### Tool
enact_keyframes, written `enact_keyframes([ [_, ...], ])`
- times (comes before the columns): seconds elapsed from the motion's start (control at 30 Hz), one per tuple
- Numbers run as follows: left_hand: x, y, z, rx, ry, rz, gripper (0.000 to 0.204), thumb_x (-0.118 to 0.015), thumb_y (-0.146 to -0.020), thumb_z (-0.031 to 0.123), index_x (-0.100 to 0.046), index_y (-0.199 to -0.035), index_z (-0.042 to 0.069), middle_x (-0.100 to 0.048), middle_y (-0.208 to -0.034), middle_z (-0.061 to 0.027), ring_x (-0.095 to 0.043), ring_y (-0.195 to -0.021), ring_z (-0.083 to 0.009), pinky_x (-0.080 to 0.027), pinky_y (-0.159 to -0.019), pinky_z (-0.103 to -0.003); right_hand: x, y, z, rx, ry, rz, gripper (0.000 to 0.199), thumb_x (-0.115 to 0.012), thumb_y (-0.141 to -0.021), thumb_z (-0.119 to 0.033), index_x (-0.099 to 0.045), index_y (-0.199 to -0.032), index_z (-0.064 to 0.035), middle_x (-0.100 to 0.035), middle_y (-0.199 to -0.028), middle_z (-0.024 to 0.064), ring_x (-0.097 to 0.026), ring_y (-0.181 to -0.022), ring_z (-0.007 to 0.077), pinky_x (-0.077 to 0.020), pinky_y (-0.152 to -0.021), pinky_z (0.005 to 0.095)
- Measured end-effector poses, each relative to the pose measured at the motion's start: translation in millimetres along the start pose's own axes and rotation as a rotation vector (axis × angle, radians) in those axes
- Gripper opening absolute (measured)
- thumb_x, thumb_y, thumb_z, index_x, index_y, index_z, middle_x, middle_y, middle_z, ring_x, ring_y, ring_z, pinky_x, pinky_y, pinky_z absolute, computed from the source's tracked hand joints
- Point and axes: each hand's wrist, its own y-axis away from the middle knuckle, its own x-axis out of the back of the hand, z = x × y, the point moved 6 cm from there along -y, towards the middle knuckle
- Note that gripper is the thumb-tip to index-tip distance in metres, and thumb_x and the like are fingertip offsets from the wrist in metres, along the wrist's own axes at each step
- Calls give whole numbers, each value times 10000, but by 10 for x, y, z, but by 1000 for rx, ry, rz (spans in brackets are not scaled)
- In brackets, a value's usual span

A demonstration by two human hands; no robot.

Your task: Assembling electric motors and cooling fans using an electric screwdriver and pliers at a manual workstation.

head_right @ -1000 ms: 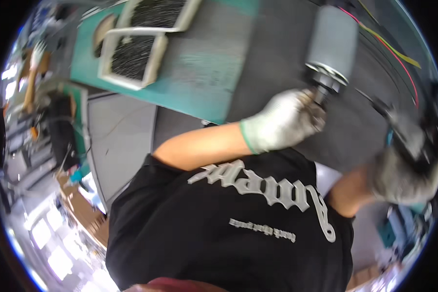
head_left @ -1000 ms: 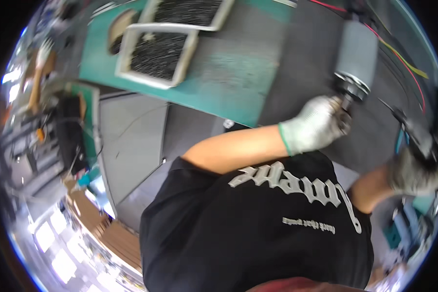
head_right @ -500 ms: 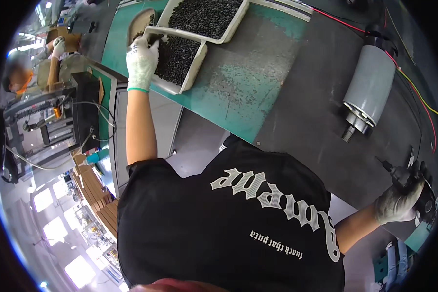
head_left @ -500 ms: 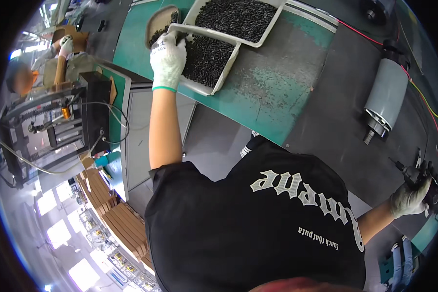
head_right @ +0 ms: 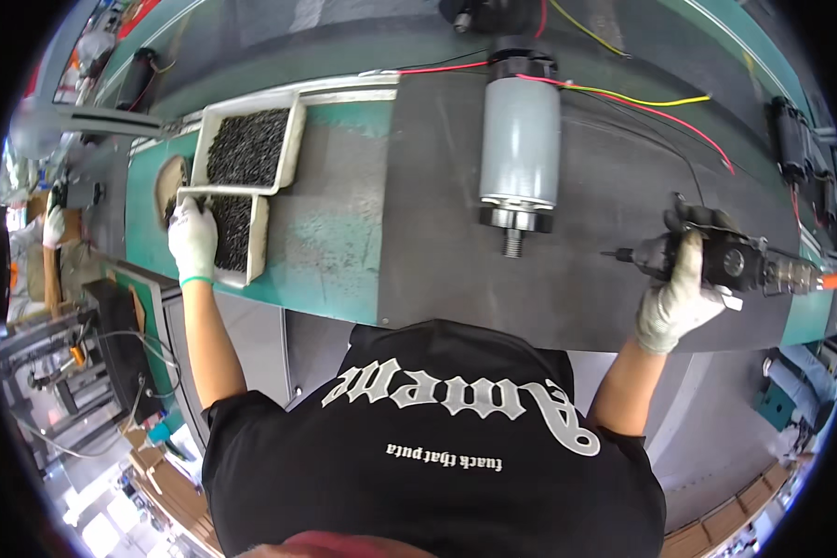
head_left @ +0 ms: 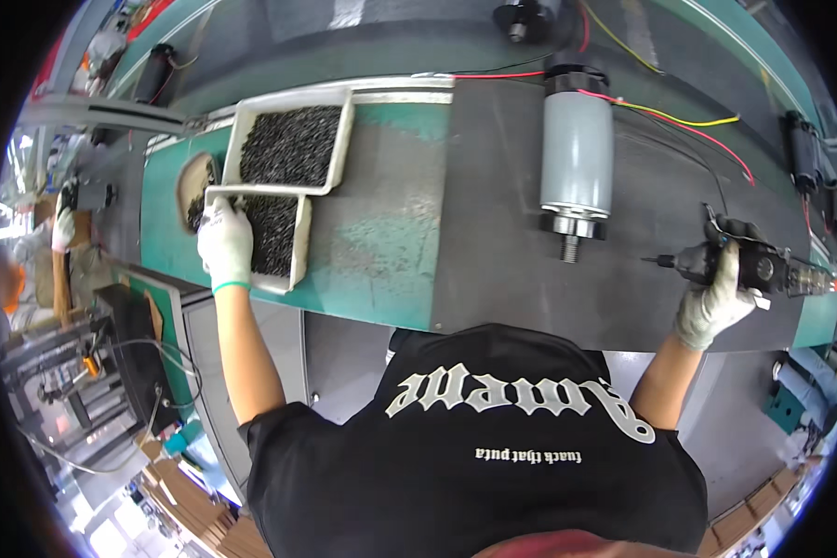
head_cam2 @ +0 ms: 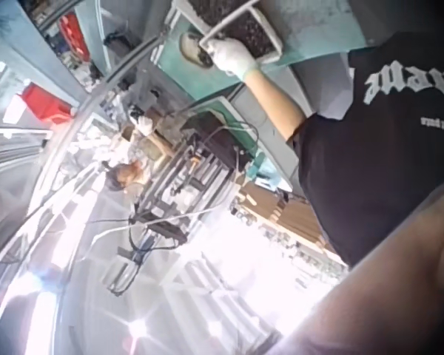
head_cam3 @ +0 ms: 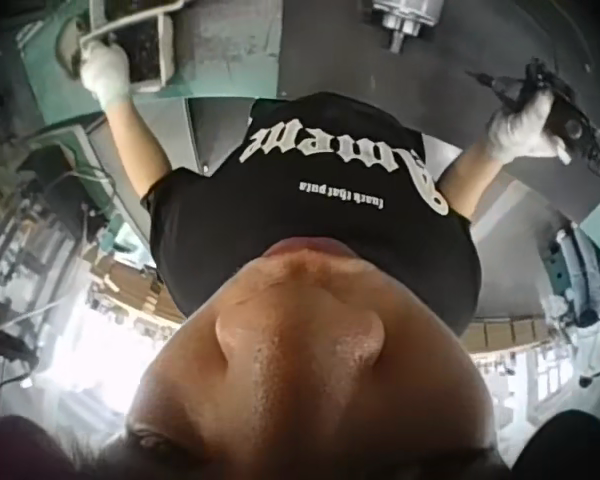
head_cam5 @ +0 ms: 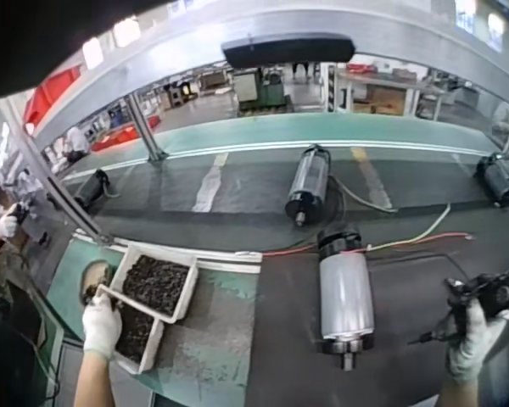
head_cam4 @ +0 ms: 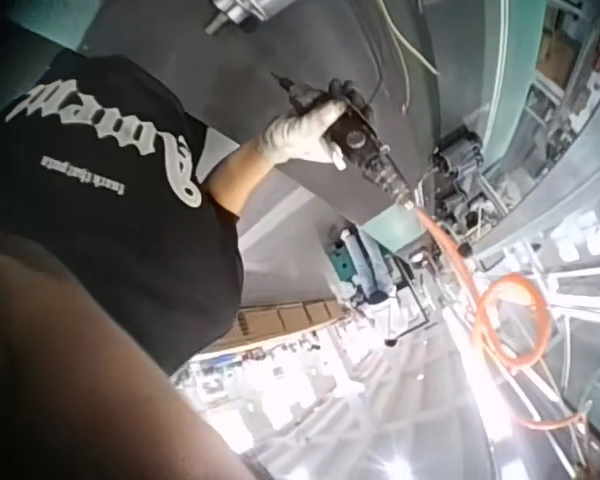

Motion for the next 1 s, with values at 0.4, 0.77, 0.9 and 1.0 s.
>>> enact_keyframes([
  [0.4, 112, -134, -50, -108, 136, -84, 236, -645, -841, 229, -646, -946, 17, -669, -882, -231, -645, -868, -405, -503, -796, -487, 83, -39, 75, -22, -8, -19, 354, -626, -878, 8, -521, -1208, 80, -634, -1047, 182, -655, -946, 280, -562, -872, 401],
  [0.77, 37, -110, -64, -138, 7, -54, 248, -605, -861, 235, -570, -979, 20, -654, -939, -221, -655, -840, -398, -526, -762, -479, 100, -44, 73, -36, -7, -12, 348, -615, -878, 7, -527, -1205, 88, -616, -1090, 202, -637, -984, 309, -548, -895, 447],
  [0.9, 245, 11, -106, -66, 237, -7, 202, -577, -895, 172, -571, -1002, 1, -652, -958, -246, -638, -889, -422, -510, -782, -475, 39, -26, 19, -44, -43, -29, 329, -618, -874, 14, -539, -1189, 73, -628, -1064, 194, -643, -976, 309, -547, -899, 450],
  [1.0, 374, 92, 21, 16, 531, 45, 208, -580, -903, 147, -585, -1015, -28, -643, -988, -268, -617, -936, -444, -492, -806, -461, -34, -21, 65, -69, -49, -37, 333, -611, -875, 14, -534, -1194, 70, -632, -1054, 194, -646, -970, 317, -554, -886, 464],
])
